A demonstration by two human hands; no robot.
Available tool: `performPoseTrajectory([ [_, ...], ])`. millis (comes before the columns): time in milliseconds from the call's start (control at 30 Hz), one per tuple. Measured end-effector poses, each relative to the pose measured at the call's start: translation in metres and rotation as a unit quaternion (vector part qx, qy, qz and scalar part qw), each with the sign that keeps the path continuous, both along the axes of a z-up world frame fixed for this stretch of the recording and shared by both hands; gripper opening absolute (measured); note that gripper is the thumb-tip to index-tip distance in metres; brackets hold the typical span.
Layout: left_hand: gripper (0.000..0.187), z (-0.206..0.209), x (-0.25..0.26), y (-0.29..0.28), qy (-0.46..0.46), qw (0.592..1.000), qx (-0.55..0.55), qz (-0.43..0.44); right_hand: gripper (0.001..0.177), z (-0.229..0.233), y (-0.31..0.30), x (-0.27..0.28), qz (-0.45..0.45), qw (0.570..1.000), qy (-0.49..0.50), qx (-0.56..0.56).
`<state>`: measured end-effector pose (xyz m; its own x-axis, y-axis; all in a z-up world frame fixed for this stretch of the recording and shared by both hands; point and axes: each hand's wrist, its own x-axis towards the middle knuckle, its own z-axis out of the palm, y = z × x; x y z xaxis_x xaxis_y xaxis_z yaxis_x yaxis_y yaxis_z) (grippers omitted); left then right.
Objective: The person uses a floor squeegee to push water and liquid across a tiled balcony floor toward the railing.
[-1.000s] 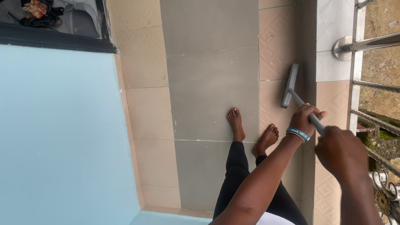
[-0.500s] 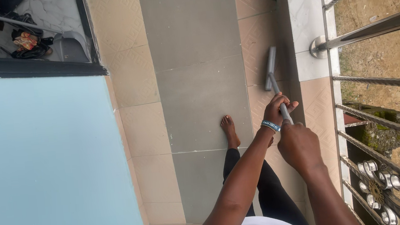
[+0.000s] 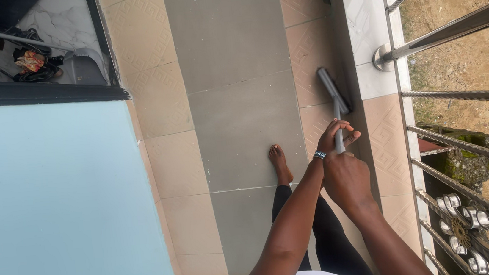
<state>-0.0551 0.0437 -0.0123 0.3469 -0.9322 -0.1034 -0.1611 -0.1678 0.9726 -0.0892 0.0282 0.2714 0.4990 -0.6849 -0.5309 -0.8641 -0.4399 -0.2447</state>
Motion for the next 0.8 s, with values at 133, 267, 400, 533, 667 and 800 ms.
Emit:
performPoseTrajectory([
  [133, 0.035, 0.0, 0.0, -0.002, 0.034, 0.999, 0.016, 0.031, 0.016, -0.002, -0.005, 0.003, -0.006, 0.999, 0.023, 0.044],
  [267, 0.037, 0.007, 0.005, -0.005, -0.022, 0.997, 0.002, 0.072, 0.016, 0.009, -0.023, -0.014, -0.092, 0.995, -0.037, 0.025],
  [400, 0.029, 0.001, 0.009, -0.013, -0.027, 0.999, -0.033, 0.002, 0.02, 0.002, -0.008, -0.021, -0.073, 0.996, -0.053, -0.01],
  [533, 0.037, -0.002, 0.006, -0.032, 0.399, 0.914, 0.033, 0.069, 0.009, -0.032, -0.013, -0.002, -0.072, 0.997, -0.006, 0.003],
  [667, 0.041, 0.008, -0.003, -0.02, 0.039, 0.994, 0.068, 0.075, 0.012, -0.02, -0.032, -0.018, -0.072, 0.996, -0.049, 0.012],
  [800, 0.035, 0.026, -0.007, -0.023, -0.086, 0.994, -0.016, 0.071, 0.022, 0.014, -0.046, -0.037, -0.108, 0.993, -0.039, 0.041],
])
